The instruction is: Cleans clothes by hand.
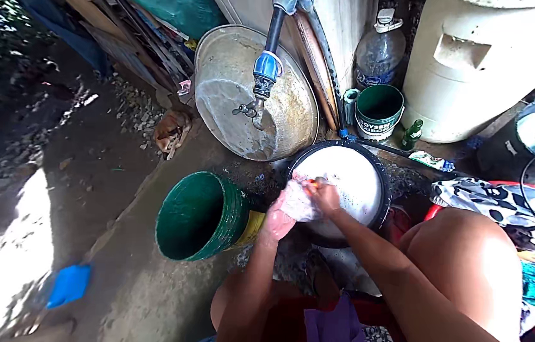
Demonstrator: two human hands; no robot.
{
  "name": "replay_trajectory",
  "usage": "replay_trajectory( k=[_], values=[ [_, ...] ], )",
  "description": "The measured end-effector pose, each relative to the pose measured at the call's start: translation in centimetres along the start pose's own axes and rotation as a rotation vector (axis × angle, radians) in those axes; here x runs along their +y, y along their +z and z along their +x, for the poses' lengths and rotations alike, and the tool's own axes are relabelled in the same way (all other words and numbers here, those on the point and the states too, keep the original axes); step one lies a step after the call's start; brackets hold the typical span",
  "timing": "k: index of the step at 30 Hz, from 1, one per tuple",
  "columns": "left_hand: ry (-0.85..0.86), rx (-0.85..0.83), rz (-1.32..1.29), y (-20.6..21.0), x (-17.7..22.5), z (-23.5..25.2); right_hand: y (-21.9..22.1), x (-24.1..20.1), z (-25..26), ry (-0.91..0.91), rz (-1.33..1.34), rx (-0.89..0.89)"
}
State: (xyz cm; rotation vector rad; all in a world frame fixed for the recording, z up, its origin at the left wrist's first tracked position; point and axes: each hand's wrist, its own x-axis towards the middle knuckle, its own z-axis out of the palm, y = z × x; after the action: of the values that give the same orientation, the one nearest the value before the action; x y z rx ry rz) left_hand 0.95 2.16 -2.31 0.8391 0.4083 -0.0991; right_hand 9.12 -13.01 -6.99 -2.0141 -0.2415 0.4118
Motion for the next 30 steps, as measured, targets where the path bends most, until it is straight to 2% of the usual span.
replay_trajectory(
  k=[2,4,6,8,11,13,15,17,18,19,21,23,27,28,30],
  values=[
    [0.076,0.004,-0.067,-1.4,0.7,0.4,-1.0,5.0,1.3,0.242,0.016,0.086],
    [0.056,0.117,0.059,-3.1,-1.5,1.2,-0.3,9.2,0.8,0.477,0.041,0.067],
    [-0.013,0.202,0.247,-3.2,-3.6,2.2,0.0,12.5,0.7,0.577,0.085,0.013],
    [-0.068,0.278,0.297,-2.7,-4.4,2.9,-0.2,14.1,0.4,0.624,0.122,0.033],
    [-0.108,0.291,0.211,-1.6,-4.9,3.3,1.0,12.0,0.0,0.515,0.157,0.042],
    [-0.149,0.272,0.159,-1.6,-5.5,3.6,2.9,7.0,-0.6,0.355,0.248,0.061],
    [-0.152,0.338,0.140,-1.4,-6.2,3.2,4.2,1.0,-2.0,0.111,0.380,0.041],
    [-0.098,0.409,0.158,-0.7,-6.2,1.9,3.8,-3.4,-3.2,-0.131,0.379,-0.021],
    [-0.069,0.390,0.141,-0.3,-6.0,1.5,3.1,-4.2,-3.2,-0.165,0.322,-0.041],
    [-0.060,0.368,0.108,0.5,-5.7,1.5,2.0,-4.0,-2.6,-0.115,0.242,-0.071],
    [-0.038,0.200,0.072,1.2,-4.5,1.8,0.0,-1.6,-0.3,0.022,0.110,-0.068],
    [-0.018,0.152,0.011,1.0,-4.0,1.9,-0.6,-1.1,0.6,0.073,0.040,-0.091],
    [0.021,0.319,-0.056,0.1,-4.6,1.5,1.7,-6.6,-3.6,-0.172,0.111,-0.158],
    [0.006,0.323,-0.027,0.2,-4.1,1.5,1.7,-6.7,-3.7,-0.183,0.120,-0.141],
    [-0.010,0.207,0.037,0.9,-2.3,1.3,0.7,-3.9,-1.8,-0.065,0.109,-0.082]
  ],
)
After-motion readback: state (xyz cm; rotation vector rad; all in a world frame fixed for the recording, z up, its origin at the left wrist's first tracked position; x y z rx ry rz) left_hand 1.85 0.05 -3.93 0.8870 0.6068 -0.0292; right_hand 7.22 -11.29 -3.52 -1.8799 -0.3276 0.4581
